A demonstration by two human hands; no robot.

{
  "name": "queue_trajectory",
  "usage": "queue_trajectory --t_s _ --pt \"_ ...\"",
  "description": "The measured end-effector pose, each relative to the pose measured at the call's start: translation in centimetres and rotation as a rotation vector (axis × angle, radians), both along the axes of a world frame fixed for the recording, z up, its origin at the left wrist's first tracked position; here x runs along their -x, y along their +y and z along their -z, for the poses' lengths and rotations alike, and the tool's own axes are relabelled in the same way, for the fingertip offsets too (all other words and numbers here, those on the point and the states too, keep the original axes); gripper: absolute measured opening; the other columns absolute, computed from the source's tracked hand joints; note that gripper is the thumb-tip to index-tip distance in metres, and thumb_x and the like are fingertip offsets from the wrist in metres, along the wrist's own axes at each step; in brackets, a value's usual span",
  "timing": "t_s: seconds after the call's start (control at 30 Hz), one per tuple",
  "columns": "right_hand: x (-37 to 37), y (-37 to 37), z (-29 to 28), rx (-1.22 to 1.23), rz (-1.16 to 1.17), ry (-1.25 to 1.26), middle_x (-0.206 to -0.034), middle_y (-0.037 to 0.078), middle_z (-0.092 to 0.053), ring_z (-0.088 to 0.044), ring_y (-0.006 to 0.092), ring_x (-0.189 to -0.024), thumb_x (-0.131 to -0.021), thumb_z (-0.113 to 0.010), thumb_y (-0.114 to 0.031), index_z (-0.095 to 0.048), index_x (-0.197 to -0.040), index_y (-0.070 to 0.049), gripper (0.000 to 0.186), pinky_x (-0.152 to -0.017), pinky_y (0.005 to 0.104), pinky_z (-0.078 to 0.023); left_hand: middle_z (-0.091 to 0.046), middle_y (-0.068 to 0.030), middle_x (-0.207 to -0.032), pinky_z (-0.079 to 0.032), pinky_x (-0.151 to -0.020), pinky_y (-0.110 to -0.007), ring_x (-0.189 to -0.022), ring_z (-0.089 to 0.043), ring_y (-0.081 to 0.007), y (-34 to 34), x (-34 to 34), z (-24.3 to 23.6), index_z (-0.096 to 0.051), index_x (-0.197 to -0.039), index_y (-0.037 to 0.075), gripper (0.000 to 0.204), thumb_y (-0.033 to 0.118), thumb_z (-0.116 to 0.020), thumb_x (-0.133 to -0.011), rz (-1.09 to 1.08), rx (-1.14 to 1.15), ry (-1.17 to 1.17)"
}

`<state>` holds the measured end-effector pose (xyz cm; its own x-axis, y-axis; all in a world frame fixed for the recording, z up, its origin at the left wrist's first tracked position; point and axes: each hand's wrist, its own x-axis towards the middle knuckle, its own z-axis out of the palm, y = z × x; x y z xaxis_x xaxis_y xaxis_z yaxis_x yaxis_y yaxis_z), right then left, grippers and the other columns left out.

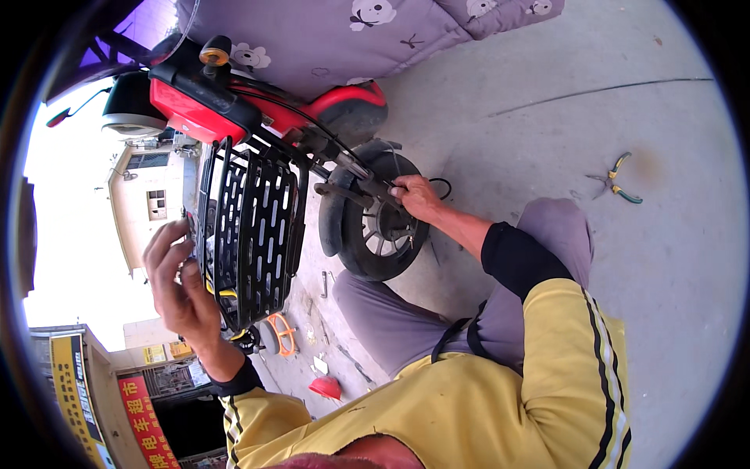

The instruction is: The person adjusts the front wheel brake cable and tightens nuts on the brake assembly of a red electric scooter. They use a wrench to secure the components and test the brake lever to confirm functionality.

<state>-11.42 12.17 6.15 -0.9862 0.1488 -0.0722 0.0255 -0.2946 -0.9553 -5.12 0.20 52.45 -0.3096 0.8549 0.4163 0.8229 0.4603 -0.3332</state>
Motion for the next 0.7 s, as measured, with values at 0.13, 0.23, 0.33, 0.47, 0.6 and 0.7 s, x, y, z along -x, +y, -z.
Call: queue_trajectory --t_s 0.13,0.23,0.33,0.47,0.6,0.7 --pt "-0.5 0.5 -0.2 0.032 -0.026 -0.011 -0.071 0.004 -0.064 -0.058 0.0142 -0.068 -0.095 -0.067 -0.016 -0.070 -0.089 0.001 0.018 -0.065 0.0350 -0.046 -0.069 -0.0193 -0.115 -0.056 -0.087 -0.043 -0.101 -0.069 -0.0372 6.2 -2.6 6.7 -0.067 -0.108 -0.004 0.023 -0.007 -0.067 -0.085 0.054 0.122 -0.272" --pt "-1.3 -1.0 -1.7 0.245 -0.117 -0.047 -0.073 0.003 -0.066 -0.058 0.0124 -0.069 -0.096 -0.066 -0.015 -0.073 -0.092 0.001 0.018 -0.064 0.0329 -0.047 -0.069 -0.0226 -0.114 -0.055 -0.084 -0.043 -0.099 -0.069 -0.0400 4.6 -1.4 14.9 -0.063 -0.117 -0.002 0.021 -0.003 -0.060 -0.096 -0.202 -0.006 -0.574" --pt "-0.4 -1.2 -4.3 0.234 -0.094 -0.010 -0.074 0.003 -0.066 -0.059 0.0116 -0.070 -0.096 -0.066 -0.015 -0.075 -0.098 0.002 0.018 -0.064 0.0311 -0.048 -0.073 -0.0258 -0.107 -0.056 -0.084 -0.043 -0.098 -0.073 -0.0401 -0.1 2.0 23.3 -0.064 -0.122 -0.006 0.027 0.011 -0.059 -0.102 -0.531 -0.095 -0.756" --pt "1.6 1.4 -2.8 0.296 -0.011 -0.046 -0.083 0.003 -0.071 -0.061 0.0122 -0.074 -0.094 -0.068 -0.010 -0.076 -0.103 0.002 0.017 -0.068 0.0297 -0.049 -0.074 -0.0257 -0.110 -0.057 -0.088 -0.042 -0.103 -0.074 -0.0363 -1.7 4.8 31.7 -0.059 -0.130 -0.006 0.042 0.016 -0.070 -0.095 -0.590 -0.055 -0.781" --pt "3.9 2.5 -4.0 0.491 0.093 -0.005 -0.085 0.003 -0.068 -0.057 0.0095 -0.077 -0.093 -0.070 -0.006 -0.076 -0.102 0.001 0.014 -0.068 0.0264 -0.047 -0.074 -0.0238 -0.116 -0.058 -0.091 -0.038 -0.106 -0.074 -0.0301 -0.7 5.4 35.7 -0.057 -0.131 -0.009 0.053 0.018 -0.078 -0.090 -0.644 -0.271 -0.971" --pt "5.5 4.7 -4.5 0.640 0.019 -0.068 -0.086 0.002 -0.068 -0.056 0.0099 -0.076 -0.096 -0.068 -0.008 -0.076 -0.101 0.000 0.012 -0.068 0.0262 -0.045 -0.072 -0.0238 -0.121 -0.058 -0.090 -0.036 -0.107 -0.074 -0.0282 1.5 5.9 37.4 -0.054 -0.134 -0.009 0.057 0.017 -0.078 -0.090 -0.597 -0.303 -1.052"
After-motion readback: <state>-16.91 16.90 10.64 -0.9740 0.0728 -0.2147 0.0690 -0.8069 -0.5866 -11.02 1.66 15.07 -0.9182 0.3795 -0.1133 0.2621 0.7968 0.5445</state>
